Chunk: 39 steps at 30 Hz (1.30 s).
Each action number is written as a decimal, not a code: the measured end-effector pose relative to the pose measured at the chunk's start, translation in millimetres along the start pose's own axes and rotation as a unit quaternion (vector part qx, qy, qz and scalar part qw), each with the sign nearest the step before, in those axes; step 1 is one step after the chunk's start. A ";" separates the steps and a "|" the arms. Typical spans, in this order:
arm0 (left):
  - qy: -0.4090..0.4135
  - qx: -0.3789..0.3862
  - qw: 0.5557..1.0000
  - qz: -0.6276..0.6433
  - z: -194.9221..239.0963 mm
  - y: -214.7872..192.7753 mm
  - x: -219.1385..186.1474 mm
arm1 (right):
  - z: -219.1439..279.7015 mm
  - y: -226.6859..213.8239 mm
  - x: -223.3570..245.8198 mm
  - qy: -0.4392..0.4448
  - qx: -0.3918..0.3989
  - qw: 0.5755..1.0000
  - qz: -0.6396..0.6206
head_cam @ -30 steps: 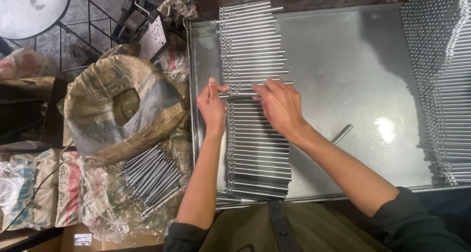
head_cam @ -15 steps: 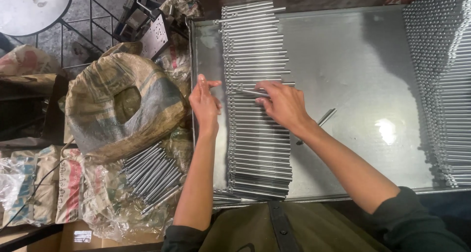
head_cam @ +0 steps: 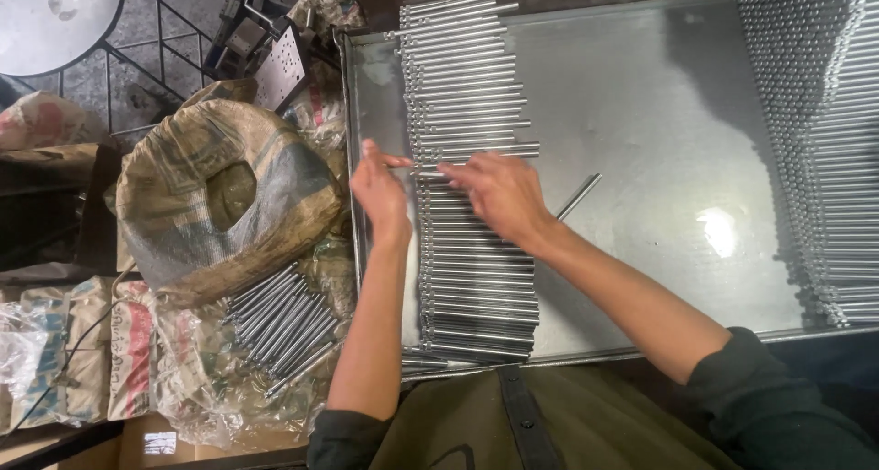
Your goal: Organizing and aligning metal rods into neat rows within a metal tray.
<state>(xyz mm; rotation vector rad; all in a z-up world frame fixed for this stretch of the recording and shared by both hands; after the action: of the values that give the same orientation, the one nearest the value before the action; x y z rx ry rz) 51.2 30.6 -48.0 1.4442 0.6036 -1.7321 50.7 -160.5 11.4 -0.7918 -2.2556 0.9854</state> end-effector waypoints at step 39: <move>-0.083 0.100 0.991 -0.019 70.4 -10.3 -38.3 | 20.1 -45.1 3.3 0.284 0.144 0.921 -0.223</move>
<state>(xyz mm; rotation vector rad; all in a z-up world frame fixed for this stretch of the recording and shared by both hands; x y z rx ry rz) 3.1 -7.6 4.6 1.4126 0.3806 -1.9660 21.7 -192.5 35.6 -0.3421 -1.6303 0.7232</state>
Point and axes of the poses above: each hand's wrist, its own z-axis away from the middle knuckle, its own y-axis out of the palm, x = y × z, the point moved 6 cm from there along -z, towards the middle knuckle, and after that the axes turned 14 degrees about -x, right-handed, at the moved point
